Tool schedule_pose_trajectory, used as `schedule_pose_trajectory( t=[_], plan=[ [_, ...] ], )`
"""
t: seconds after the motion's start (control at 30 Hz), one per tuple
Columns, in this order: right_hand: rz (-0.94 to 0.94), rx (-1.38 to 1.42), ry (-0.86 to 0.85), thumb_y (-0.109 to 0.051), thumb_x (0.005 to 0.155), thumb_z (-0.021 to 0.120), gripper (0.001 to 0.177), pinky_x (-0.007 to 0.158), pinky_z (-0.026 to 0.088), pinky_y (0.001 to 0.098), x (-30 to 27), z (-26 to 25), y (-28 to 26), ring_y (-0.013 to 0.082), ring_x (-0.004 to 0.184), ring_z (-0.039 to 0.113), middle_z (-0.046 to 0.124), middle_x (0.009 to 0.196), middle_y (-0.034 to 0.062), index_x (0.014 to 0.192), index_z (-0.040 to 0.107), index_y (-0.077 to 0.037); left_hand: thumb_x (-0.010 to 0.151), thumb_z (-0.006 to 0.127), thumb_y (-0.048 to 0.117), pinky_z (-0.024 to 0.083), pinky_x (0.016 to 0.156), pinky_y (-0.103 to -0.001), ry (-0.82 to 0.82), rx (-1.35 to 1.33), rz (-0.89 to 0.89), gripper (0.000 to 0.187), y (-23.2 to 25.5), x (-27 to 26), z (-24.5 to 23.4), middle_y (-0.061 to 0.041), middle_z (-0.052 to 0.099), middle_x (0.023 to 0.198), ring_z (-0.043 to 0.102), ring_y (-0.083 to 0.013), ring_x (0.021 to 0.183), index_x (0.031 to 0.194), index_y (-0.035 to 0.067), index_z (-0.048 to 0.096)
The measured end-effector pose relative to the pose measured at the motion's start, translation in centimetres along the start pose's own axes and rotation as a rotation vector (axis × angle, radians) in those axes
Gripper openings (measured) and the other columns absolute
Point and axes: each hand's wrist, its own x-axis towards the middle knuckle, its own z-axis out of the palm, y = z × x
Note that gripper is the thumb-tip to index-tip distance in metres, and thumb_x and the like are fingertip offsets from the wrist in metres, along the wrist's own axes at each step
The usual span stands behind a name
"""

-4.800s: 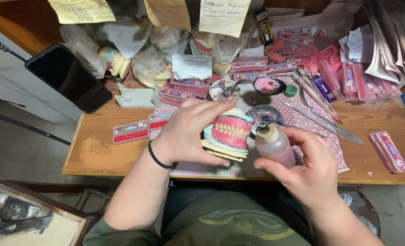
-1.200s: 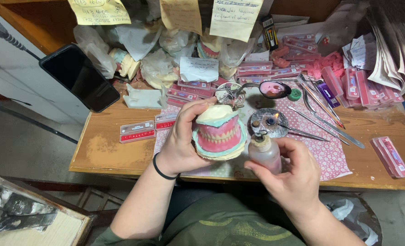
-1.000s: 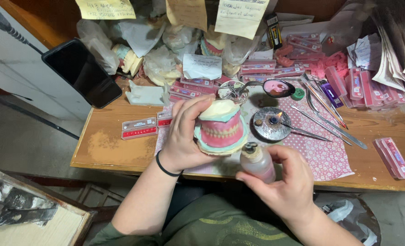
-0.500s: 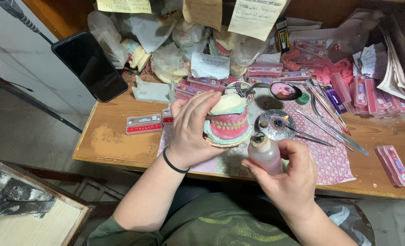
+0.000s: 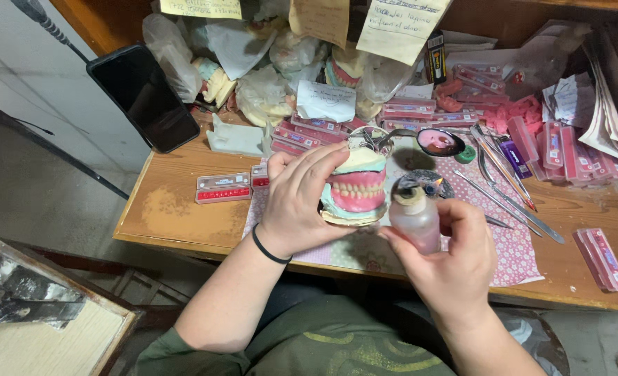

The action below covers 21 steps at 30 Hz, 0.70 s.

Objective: The person holds a set of dentures mounted on an articulator and uses a metal tool to scrape and smooth the pink gum area. They repeatedly dip the tool into a small flame to heat it, then continue scraping the denture surface. The person also briefly sprays the denture with a liquid from a bottle before resuming scraping.

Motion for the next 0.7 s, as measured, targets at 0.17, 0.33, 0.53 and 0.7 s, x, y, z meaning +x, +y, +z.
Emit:
schedule_pose_trajectory(
  t=[0.17, 0.33, 0.53, 0.7],
  plan=[
    [0.131, 0.115, 0.012, -0.035, 0.073, 0.095, 0.068, 0.090, 0.048, 0.0352, -0.1, -2.0, 1.8, 0.0235, 0.096, 0.061, 0.063, 0.109, 0.0104, 0.121, 0.059, -0.001, 0.069, 0.088, 0.069, 0.037, 0.095, -0.045, -0.021, -0.046, -0.016, 0.100, -0.1, -0.2, 0.1, -0.011, 0.068, 0.141, 0.069, -0.0267, 0.128, 0.140, 0.007, 0.055],
    [0.242, 0.082, 0.047, -0.032, 0.078, 0.090, 0.065, 0.094, 0.049, 0.0351, 1.3, -5.6, 6.8, 0.0223, 0.101, 0.062, 0.064, 0.117, 0.0104, 0.126, 0.058, -0.002, 0.067, 0.088, 0.070, 0.042, 0.104, -0.049, -0.095, -0.103, -0.044, 0.109, 0.5, -0.5, 0.4, -0.012, 0.066, 0.143, 0.065, -0.0322, 0.130, 0.145, 0.004, 0.050],
    [0.363, 0.129, 0.008, -0.022, 0.080, 0.091, 0.060, 0.091, 0.046, 0.0270, 3.4, -9.7, 16.4, 0.0128, 0.103, 0.059, 0.065, 0.119, 0.0044, 0.125, 0.055, -0.009, 0.065, 0.095, 0.047, 0.043, 0.119, -0.047, -0.130, -0.272, -0.199, 0.109, 1.9, -1.8, 1.4, -0.018, 0.056, 0.149, 0.054, -0.0366, 0.137, 0.150, 0.002, 0.043],
    [0.483, -0.179, -0.096, -0.028, 0.081, 0.083, 0.057, 0.087, 0.046, 0.0398, 4.7, -10.9, 20.5, 0.0260, 0.104, 0.067, 0.073, 0.118, 0.0095, 0.130, 0.064, -0.008, 0.065, 0.097, 0.038, 0.042, 0.119, -0.042, -0.152, -0.303, -0.382, 0.112, 3.2, -2.4, 2.6, -0.018, 0.049, 0.150, 0.050, -0.0338, 0.142, 0.154, 0.007, 0.038]
  ],
)
